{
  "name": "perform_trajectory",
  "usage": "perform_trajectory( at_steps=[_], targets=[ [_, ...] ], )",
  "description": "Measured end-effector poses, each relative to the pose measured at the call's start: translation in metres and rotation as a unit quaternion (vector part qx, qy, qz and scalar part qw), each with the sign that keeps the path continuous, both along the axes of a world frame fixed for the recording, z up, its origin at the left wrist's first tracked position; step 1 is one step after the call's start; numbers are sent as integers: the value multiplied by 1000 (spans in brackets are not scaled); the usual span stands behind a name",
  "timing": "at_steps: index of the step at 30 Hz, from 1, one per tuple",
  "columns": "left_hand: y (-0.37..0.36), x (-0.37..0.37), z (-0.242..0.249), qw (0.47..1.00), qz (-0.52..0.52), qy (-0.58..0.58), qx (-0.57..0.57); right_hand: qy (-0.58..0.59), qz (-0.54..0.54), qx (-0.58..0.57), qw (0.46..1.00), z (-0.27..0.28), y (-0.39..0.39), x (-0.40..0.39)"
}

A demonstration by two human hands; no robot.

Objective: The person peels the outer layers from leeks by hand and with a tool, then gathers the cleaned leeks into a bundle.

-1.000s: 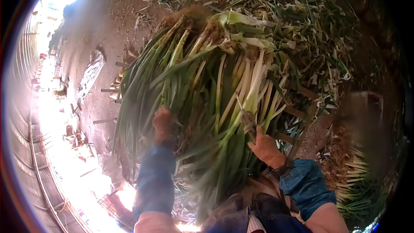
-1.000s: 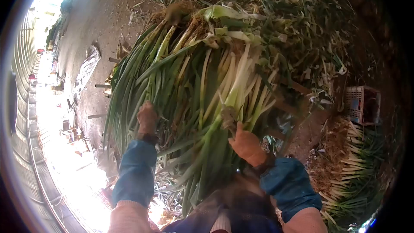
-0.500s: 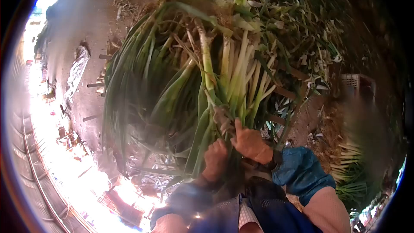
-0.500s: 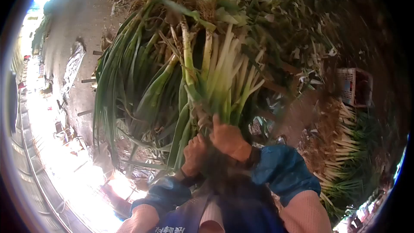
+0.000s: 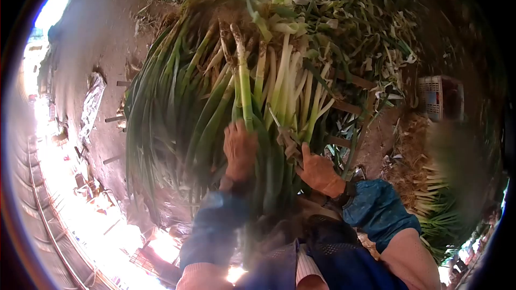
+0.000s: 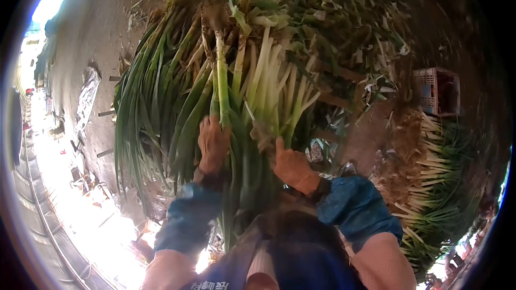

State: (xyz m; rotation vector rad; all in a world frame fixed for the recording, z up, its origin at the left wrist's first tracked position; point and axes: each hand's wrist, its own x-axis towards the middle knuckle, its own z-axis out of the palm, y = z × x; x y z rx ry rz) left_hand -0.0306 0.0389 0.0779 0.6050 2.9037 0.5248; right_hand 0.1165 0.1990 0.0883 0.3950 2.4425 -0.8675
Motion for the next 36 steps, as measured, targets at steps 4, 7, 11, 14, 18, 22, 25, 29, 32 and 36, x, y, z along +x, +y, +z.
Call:
perform_trajectory(
  at_steps=[4,7,11,14,18,22,25,29,32,36],
  targets=[
    [21,-29,-38,986,112,-121,16,-1,-20,-32,999,12,2,2],
    [21,-28,-39,966,146,-212,4,-10,-14,-71,997,23,-2,-5],
    [-2,2,-27,965,122,-234,8,25,-10,-76,997,13,-7,-39],
    [-25,32,-10,956,128,-262,34,106,-15,-35,994,-32,-4,-65],
    [-39,54,-9,939,152,-306,41,88,17,-44,995,-5,-2,-68],
    [-48,65,-24,949,135,-275,78,19,20,-84,996,30,-4,-33],
    [-49,70,-22,948,132,-269,108,27,8,-75,997,17,-5,-33],
    [-51,70,-24,953,124,-265,80,96,18,-13,995,-28,-1,-97],
    [-48,72,-11,948,126,-258,139,101,-16,36,994,-43,3,-138],
    [-36,66,13,945,136,-267,127,112,5,8,994,-31,7,-136]
  ],
)
